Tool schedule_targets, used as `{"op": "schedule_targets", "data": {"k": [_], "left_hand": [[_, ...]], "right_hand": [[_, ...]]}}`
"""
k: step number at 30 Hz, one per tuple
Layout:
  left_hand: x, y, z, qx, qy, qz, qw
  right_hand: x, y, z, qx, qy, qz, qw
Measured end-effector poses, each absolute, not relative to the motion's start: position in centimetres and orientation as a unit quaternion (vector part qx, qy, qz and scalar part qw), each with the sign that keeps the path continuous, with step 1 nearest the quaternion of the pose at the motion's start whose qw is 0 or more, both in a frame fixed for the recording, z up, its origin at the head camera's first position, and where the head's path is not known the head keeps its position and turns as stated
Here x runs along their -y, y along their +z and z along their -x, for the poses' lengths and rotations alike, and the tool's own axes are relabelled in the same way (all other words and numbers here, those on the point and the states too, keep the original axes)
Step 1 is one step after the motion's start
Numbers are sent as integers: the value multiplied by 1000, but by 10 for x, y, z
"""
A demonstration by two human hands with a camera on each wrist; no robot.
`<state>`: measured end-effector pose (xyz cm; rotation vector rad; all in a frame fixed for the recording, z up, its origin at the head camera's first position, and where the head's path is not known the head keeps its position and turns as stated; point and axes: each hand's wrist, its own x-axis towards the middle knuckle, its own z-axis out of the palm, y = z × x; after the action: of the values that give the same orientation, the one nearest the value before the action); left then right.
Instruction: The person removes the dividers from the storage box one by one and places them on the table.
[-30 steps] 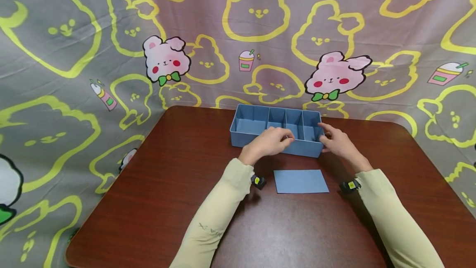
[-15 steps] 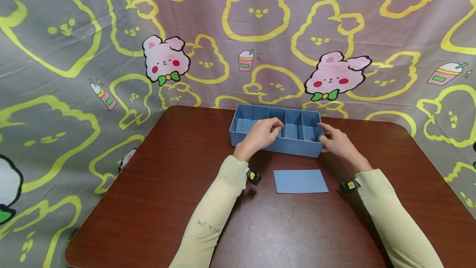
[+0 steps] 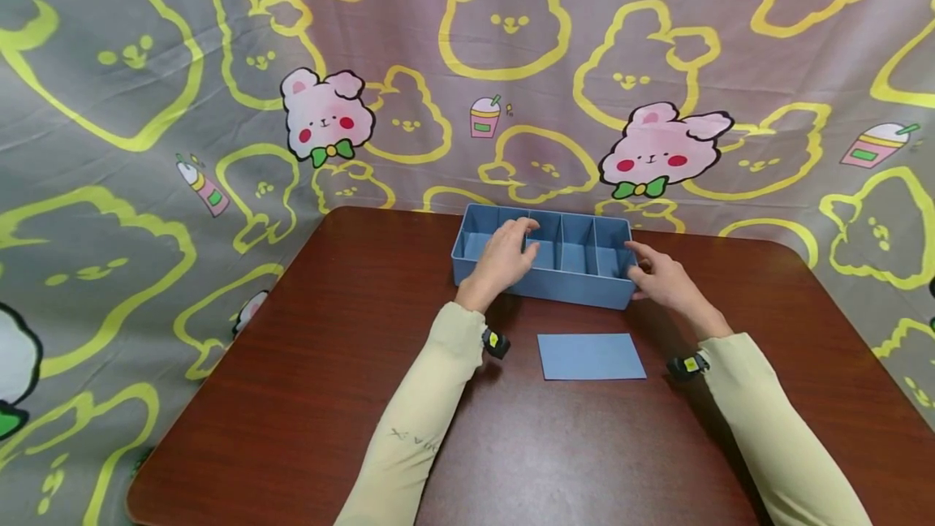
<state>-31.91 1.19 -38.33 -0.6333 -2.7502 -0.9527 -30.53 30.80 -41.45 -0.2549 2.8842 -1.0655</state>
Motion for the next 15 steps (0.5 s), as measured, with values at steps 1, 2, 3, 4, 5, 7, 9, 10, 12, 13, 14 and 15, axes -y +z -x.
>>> {"op": "schedule_targets", "data": {"k": [1, 2, 3, 4, 5, 7, 9, 10, 12, 13, 14, 15], "left_hand": [[-12, -384, 320, 921, -319, 208, 83], [-12, -385, 321, 921, -320, 206, 84], [-12, -385, 322, 921, -323, 204, 84], [-12, -386, 323, 920, -326, 203, 84], [-12, -387, 324, 919, -327, 202, 84], [-11, -388, 325, 920, -329, 196, 85], [-11, -389, 326, 920, -334, 185, 85], [-10, -390, 326, 921, -335, 178, 88], [-9, -392, 327, 922, -338, 164, 93], [-9, -393, 328, 921, -343, 159, 95], [-10, -394, 328, 919, -349, 156, 97], [-10, -395, 329, 918, -352, 154, 99]], "right_hand": [[-308, -415, 305, -934, -346, 83, 28], [-309, -415, 305, -934, -346, 83, 28], [-309, -415, 305, -934, -347, 82, 28], [-309, -415, 305, -934, -347, 81, 27], [-309, -415, 305, -934, -347, 80, 27], [-309, -415, 305, -934, -347, 81, 26], [-308, -415, 306, -933, -348, 84, 26], [-307, -415, 306, -933, -349, 86, 25], [-306, -416, 306, -932, -350, 87, 23], [-306, -416, 306, -933, -349, 86, 23], [-306, -416, 306, -933, -348, 84, 21], [-306, -416, 306, -934, -347, 82, 21]]}}
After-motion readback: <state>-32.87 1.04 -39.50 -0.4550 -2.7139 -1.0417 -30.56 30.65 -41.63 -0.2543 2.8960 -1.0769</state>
